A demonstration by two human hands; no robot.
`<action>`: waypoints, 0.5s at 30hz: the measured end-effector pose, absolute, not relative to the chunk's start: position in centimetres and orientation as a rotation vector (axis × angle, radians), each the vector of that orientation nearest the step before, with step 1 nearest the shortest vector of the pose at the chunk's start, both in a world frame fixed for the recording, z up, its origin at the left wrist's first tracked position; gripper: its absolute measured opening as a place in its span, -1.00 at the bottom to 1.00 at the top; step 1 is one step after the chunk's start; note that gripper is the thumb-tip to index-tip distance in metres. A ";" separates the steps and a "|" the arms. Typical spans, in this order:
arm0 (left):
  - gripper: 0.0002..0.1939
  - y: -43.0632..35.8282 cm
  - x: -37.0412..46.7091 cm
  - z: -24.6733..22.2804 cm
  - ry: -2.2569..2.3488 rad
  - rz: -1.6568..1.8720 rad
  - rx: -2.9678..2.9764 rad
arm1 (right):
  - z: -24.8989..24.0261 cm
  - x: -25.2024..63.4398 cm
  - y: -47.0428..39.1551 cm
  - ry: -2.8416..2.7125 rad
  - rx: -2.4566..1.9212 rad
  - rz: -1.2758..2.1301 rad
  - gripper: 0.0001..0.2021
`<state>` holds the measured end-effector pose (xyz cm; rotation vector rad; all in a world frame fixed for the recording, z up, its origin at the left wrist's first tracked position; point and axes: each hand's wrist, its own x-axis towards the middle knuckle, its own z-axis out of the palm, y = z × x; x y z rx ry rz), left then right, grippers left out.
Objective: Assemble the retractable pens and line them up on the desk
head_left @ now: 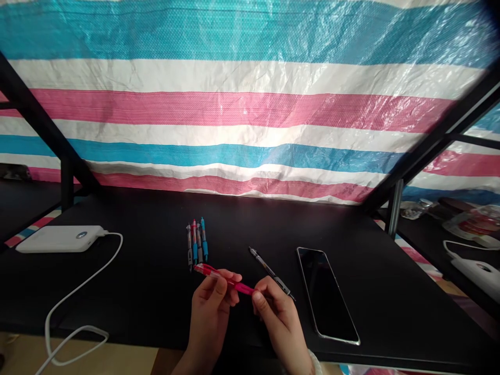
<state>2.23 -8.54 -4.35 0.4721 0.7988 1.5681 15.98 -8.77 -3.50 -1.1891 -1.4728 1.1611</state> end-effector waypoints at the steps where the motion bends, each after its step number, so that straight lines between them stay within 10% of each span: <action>1: -0.83 -8.6 2.2 -4.4 0.794 1.565 0.486 | -3.5 16.0 -8.8 -1.478 -1.205 1.134 -0.61; 15: -0.81 -8.4 2.3 -4.2 0.811 1.589 0.457 | -3.3 16.0 -8.7 -1.497 -1.206 1.108 -0.66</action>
